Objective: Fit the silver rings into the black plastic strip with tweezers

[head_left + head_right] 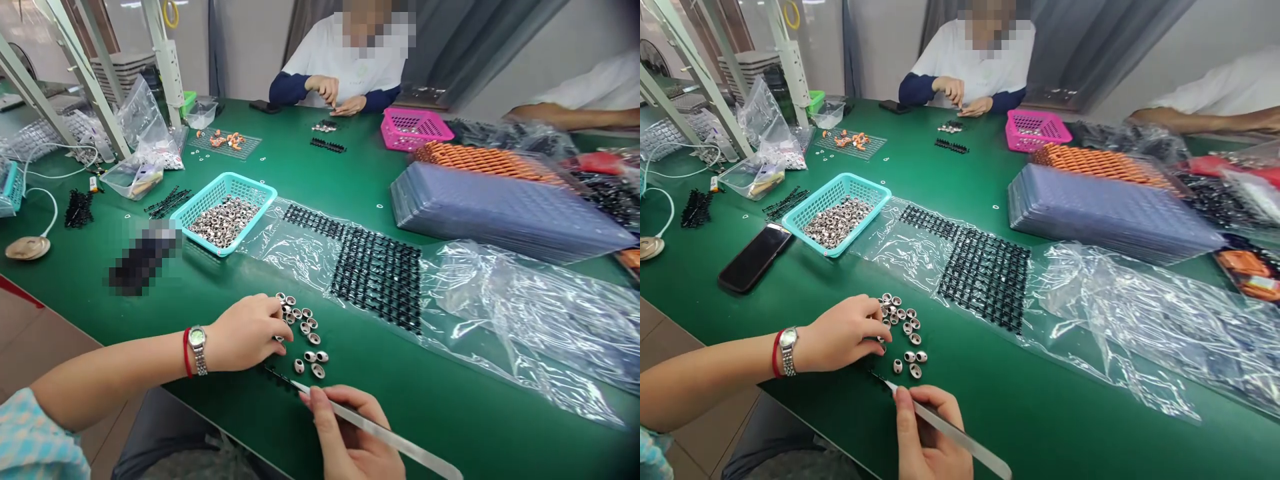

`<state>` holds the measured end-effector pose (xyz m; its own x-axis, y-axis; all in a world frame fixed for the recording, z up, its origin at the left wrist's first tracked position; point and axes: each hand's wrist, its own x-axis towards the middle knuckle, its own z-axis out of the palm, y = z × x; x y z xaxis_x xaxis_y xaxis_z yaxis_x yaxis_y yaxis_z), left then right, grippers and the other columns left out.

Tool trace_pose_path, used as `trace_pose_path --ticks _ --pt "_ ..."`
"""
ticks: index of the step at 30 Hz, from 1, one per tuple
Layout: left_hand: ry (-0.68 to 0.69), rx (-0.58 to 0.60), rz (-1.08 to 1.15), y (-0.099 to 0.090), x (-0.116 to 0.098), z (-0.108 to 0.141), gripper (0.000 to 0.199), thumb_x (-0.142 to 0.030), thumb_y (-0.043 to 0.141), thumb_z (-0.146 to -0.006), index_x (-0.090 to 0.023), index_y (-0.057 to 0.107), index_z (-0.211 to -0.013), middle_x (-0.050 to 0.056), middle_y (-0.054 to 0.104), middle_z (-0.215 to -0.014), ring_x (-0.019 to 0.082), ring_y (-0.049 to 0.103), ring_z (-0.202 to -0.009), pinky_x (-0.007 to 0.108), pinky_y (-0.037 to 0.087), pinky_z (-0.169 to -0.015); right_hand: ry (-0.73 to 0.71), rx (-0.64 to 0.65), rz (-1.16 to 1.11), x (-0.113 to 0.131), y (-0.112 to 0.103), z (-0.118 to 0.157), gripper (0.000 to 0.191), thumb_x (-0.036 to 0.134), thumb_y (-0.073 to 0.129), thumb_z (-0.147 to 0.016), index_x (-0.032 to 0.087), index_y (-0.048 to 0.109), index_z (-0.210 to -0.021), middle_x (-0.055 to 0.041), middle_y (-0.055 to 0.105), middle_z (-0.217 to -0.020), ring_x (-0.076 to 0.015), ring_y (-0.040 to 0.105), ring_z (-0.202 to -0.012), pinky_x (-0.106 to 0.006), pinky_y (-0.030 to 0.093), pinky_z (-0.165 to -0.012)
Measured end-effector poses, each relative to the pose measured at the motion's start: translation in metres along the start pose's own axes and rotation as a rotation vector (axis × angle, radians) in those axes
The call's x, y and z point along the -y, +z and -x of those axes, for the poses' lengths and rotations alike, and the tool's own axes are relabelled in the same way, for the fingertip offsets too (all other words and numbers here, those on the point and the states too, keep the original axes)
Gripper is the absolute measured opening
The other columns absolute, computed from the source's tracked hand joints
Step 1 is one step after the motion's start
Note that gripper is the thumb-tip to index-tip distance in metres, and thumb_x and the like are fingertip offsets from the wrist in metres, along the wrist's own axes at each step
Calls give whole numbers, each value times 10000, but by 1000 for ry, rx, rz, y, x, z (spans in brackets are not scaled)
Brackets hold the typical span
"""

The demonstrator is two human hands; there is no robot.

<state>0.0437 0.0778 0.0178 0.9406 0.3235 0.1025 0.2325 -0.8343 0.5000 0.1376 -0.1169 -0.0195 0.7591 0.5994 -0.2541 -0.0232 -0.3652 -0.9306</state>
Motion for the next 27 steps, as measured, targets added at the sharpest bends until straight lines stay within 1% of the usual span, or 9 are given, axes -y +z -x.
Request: trace_pose_path --ticks 2,4,7,9,11,13,15,20,27 --pt "-2 31 9 6 -2 1 79 -123 862 -848 -172 812 -811 60 687 -867 224 643 -840 311 495 -732 -49 55 33 -1 6 -2 538 760 733 -788 225 694 -836 -67 755 -800 -210 740 -678 -264 569 -567" --pt "-15 41 31 3 -2 4 93 -111 826 -873 -168 796 -805 62 696 -876 219 653 -850 300 499 -742 -77 20 42 2 15 0 505 745 690 -843 240 674 -858 -41 741 -828 -193 726 -721 -258 546 -610" --pt "-55 21 78 -5 -8 18 42 -122 776 -913 -156 776 -889 53 720 -894 195 680 -845 271 517 -759 -95 -45 48 10 27 6 477 737 643 -894 261 642 -875 7 712 -817 -169 694 -733 -259 503 -670" --pt "-137 -15 188 -8 -15 33 35 -116 747 -919 -149 757 -919 33 727 -859 161 679 -767 239 524 -719 -125 -59 70 14 31 8 477 740 630 -905 265 638 -868 24 697 -803 -158 674 -711 -264 488 -693" --pt "-257 -69 365 -7 -20 48 85 -101 711 -910 -153 758 -957 16 723 -829 135 663 -693 210 516 -650 -156 -70 98 15 32 9 475 740 615 -917 269 636 -862 32 689 -811 -151 655 -697 -266 479 -698" --pt "-350 -125 510 -3 -22 61 156 -105 668 -907 -164 782 -996 23 720 -840 133 661 -686 200 509 -617 -172 -77 132 16 32 9 472 736 597 -932 272 634 -854 32 683 -816 -149 637 -680 -268 472 -680" --pt "-382 -163 567 3 -22 68 188 -131 639 -913 -172 806 -989 41 721 -860 142 671 -709 209 520 -632 -180 -84 171 16 32 9 467 727 581 -948 273 633 -849 27 681 -816 -153 630 -670 -272 470 -663" --pt "-449 -166 641 8 -18 69 180 -180 638 -918 -172 814 -957 62 752 -899 164 704 -772 234 556 -710 -204 -87 209 17 33 10 440 698 572 -970 280 630 -844 33 668 -817 -155 636 -701 -269 468 -691" --pt "-479 -115 637 6 -16 65 174 -207 646 -928 -172 810 -972 58 754 -898 167 696 -776 240 556 -717 -196 -46 181 12 33 11 467 725 576 -956 280 674 -854 17 707 -849 -177 685 -798 -272 505 -762"
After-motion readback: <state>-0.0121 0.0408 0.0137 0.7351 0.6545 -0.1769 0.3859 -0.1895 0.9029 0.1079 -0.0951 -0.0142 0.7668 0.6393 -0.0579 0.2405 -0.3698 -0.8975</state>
